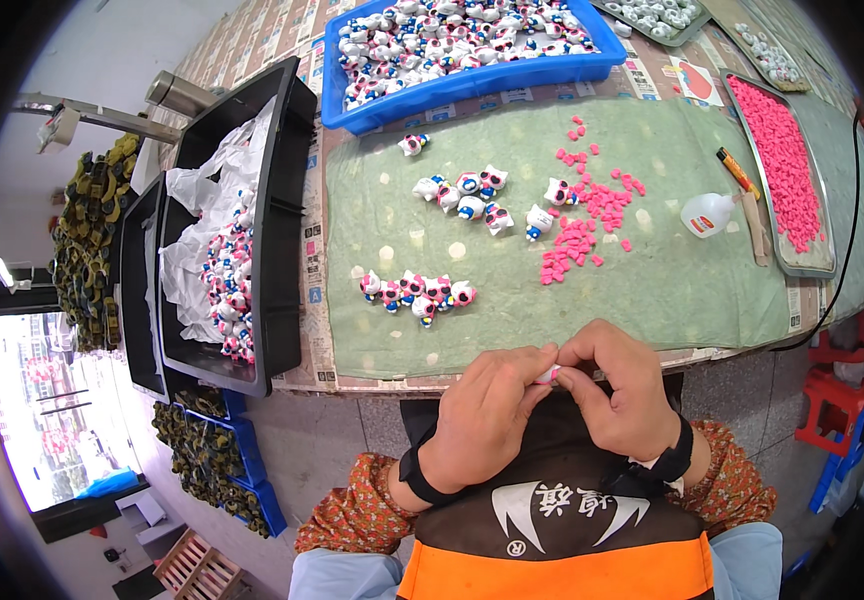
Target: Apply adhesive to small toy components and assemble them into finished products.
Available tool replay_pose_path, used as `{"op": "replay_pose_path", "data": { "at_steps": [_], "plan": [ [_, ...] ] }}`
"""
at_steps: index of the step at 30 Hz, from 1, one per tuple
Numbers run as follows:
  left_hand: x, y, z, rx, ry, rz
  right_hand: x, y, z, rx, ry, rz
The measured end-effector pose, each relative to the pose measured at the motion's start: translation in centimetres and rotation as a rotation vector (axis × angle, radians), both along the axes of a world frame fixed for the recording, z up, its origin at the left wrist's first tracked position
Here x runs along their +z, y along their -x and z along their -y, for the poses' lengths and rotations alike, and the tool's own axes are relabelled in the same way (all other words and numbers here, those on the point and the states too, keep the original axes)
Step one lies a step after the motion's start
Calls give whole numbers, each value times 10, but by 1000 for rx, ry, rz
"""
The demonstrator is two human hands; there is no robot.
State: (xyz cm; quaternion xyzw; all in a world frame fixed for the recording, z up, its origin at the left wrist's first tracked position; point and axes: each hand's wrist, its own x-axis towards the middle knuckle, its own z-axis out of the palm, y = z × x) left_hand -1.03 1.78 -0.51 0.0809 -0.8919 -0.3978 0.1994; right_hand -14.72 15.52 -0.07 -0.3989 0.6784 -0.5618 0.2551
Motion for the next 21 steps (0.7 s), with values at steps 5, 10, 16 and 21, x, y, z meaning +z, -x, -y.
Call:
{"op": "replay_pose_path", "data": {
  "at_steps": [5, 10, 16, 21],
  "plan": [
    [1, -2, 0, 20, -75, 17, 1, 0, 2, -5, -2, -74],
    [14, 2, 14, 77, -89, 132, 4, 6, 6, -9, -62, -12],
    [12, 8, 52, 209, 351, 229, 39, 52, -12, -28, 107, 217],
    [14, 10, 51, 203, 353, 293, 116, 77, -23, -14, 291, 136]
  ]
}}
